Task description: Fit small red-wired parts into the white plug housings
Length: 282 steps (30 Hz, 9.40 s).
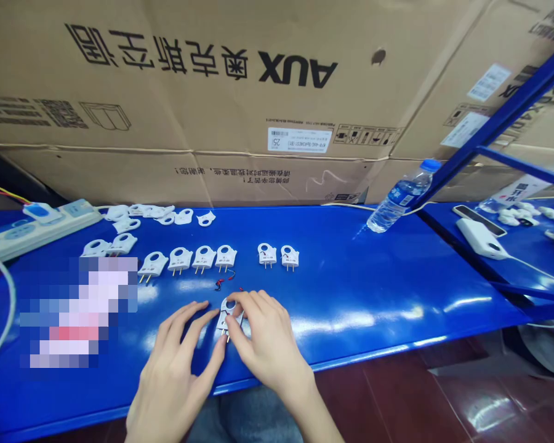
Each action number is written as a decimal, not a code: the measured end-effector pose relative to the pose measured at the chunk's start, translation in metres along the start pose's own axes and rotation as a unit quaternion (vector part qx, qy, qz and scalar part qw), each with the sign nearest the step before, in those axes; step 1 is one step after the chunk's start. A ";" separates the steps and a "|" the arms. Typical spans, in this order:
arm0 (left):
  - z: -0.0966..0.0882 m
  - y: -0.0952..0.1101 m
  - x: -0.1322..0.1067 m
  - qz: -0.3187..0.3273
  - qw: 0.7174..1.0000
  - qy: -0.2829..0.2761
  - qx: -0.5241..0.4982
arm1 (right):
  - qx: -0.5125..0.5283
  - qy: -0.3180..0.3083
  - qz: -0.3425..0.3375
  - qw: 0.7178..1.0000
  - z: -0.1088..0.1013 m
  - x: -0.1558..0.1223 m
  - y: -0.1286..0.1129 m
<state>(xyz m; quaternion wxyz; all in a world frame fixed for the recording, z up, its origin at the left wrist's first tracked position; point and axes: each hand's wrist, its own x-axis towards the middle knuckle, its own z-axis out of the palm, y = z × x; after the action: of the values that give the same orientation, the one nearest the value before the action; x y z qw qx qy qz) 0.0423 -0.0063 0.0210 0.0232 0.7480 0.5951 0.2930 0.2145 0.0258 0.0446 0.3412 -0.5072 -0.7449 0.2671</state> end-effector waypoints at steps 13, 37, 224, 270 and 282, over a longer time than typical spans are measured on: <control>-0.001 -0.002 0.000 0.027 1.000 -0.004 0.002 | 0.051 -0.044 0.020 0.998 -0.007 -0.008 -0.005; -0.002 -0.003 0.001 0.034 0.999 0.017 -0.007 | -0.300 -0.026 -0.097 0.949 -0.038 0.083 0.022; -0.005 -0.022 0.029 -0.035 0.987 -0.087 -0.133 | -0.029 -0.165 -0.119 0.979 -0.032 0.055 0.024; 0.001 -0.009 0.040 0.065 0.995 -0.063 -0.043 | -0.074 0.000 -0.182 0.981 -0.026 0.075 0.034; 0.005 -0.021 0.042 -0.012 1.000 -0.003 -0.020 | -0.149 -0.002 -0.179 0.973 -0.005 0.092 0.038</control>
<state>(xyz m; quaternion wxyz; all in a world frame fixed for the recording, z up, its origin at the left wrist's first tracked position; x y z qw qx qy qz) 0.0309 0.0389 0.0261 0.0436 0.7411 0.5980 0.3021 0.2168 0.1254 0.0415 0.3028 -0.4102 -0.8556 0.0890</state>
